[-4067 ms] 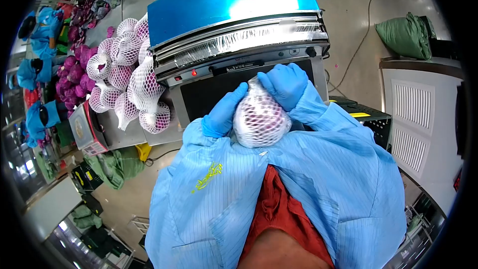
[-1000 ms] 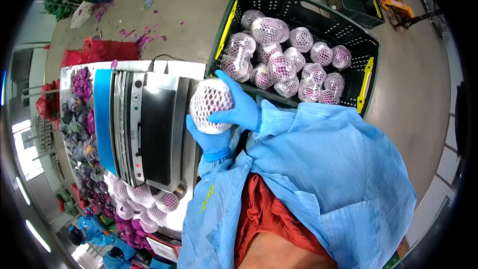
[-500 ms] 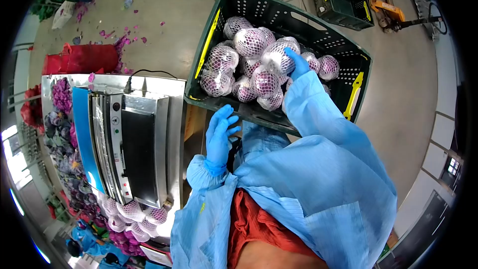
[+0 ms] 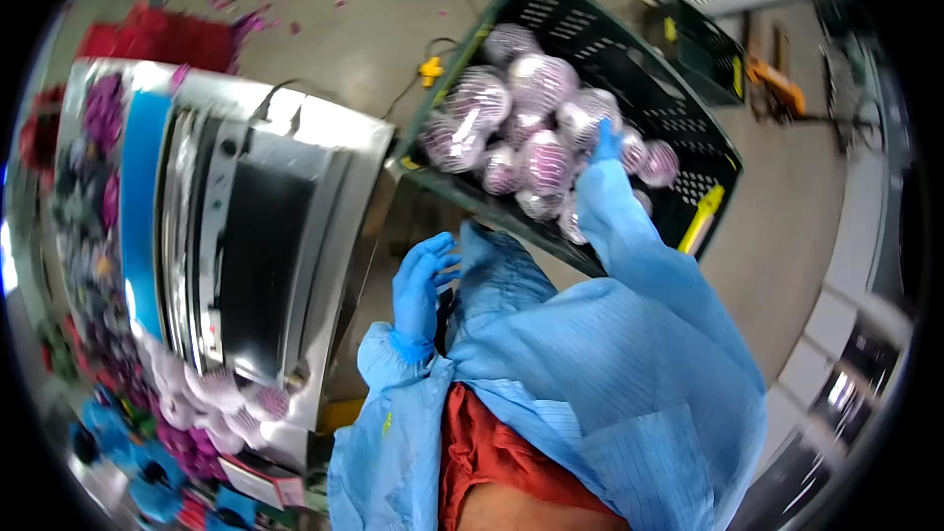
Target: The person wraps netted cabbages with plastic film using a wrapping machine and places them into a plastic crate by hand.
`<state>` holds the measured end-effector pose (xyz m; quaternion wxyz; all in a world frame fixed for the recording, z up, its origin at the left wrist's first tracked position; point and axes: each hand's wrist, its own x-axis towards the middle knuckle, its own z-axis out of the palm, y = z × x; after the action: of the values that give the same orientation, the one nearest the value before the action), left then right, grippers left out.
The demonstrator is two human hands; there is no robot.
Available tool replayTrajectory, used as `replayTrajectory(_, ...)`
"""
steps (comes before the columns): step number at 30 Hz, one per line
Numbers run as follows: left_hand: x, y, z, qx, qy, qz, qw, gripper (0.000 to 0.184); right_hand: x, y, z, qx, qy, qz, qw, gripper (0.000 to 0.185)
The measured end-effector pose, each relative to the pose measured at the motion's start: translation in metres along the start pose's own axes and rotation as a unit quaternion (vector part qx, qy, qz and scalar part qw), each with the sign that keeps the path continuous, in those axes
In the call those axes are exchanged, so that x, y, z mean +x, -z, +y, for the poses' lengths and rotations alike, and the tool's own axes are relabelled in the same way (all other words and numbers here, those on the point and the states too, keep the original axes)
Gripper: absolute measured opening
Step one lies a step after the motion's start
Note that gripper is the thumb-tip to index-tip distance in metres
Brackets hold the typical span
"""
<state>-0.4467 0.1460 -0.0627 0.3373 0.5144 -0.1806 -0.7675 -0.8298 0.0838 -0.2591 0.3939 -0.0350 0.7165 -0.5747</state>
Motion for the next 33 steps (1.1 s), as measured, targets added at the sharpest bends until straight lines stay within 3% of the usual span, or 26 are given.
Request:
replayTrajectory(4,-0.028,0.049,0.005,-0.013,-0.055,0.017,0.998,0.035,-0.060,-0.027,-0.030,-0.215,0.242,-0.008,0.946,0.063)
replayTrajectory(6,-0.048,0.079,0.007,-0.050,-0.093,0.036,0.994,0.033,-0.120,-0.068,-0.052,-0.232,0.345,-0.066,0.907,0.050)
replayTrajectory(8,-0.071,0.116,-0.001,-0.089,-0.109,0.069,0.988,0.033,-0.198,-0.114,-0.055,-0.184,0.402,-0.189,0.877,0.040)
replayTrajectory(10,-0.104,0.155,-0.003,-0.109,-0.181,0.147,0.966,0.031,-0.328,-0.172,-0.067,-0.172,0.257,-0.369,0.877,0.034)
replayTrajectory(12,-0.138,0.193,-0.014,-0.109,-0.268,0.232,0.928,0.031,-0.430,-0.208,-0.050,-0.177,0.112,-0.555,0.805,0.029)
replayTrajectory(14,-0.177,0.230,-0.017,-0.083,-0.362,0.373,0.850,0.031,-0.506,-0.235,-0.017,-0.256,0.042,-0.722,0.641,0.026)
replayTrajectory(15,-0.194,0.254,-0.020,-0.035,-0.418,0.439,0.794,0.033,-0.547,-0.250,-0.001,-0.283,-0.061,-0.767,0.572,0.028)
replayTrajectory(16,-0.210,0.276,-0.023,-0.001,-0.421,0.520,0.743,0.036,-0.570,-0.256,0.027,-0.304,-0.130,-0.799,0.502,0.041)
replayTrajectory(18,-0.244,0.320,-0.029,0.042,-0.403,0.601,0.689,0.039,-0.614,-0.255,0.102,-0.310,-0.086,-0.815,0.482,0.058)
replayTrajectory(21,-0.277,0.373,-0.021,0.056,-0.414,0.605,0.677,0.039,-0.658,-0.282,0.154,-0.343,0.119,-0.775,0.518,0.071)
replayTrajectory(24,-0.280,0.406,0.007,0.098,-0.439,0.563,0.693,0.046,-0.655,-0.328,0.223,-0.375,0.114,-0.682,0.617,0.073)
replayTrajectory(26,-0.266,0.438,0.035,0.173,-0.453,0.549,0.681,0.052,-0.678,-0.353,0.192,-0.343,-0.036,-0.684,0.642,0.073)
replayTrajectory(29,-0.234,0.474,0.072,0.303,-0.357,0.590,0.657,0.071,-0.688,-0.374,0.197,-0.229,-0.254,-0.653,0.675,0.073)
replayTrajectory(30,-0.222,0.486,0.078,0.318,-0.319,0.579,0.679,0.074,-0.687,-0.380,0.210,-0.178,-0.323,-0.635,0.679,0.073)
replayTrajectory(31,-0.216,0.488,0.084,0.350,-0.282,0.575,0.684,0.075,-0.687,-0.378,0.220,-0.105,-0.297,-0.679,0.663,0.072)
replayTrajectory(33,-0.203,0.487,0.088,0.362,-0.220,0.571,0.703,0.074,-0.684,-0.375,0.228,-0.101,-0.321,-0.685,0.647,0.072)
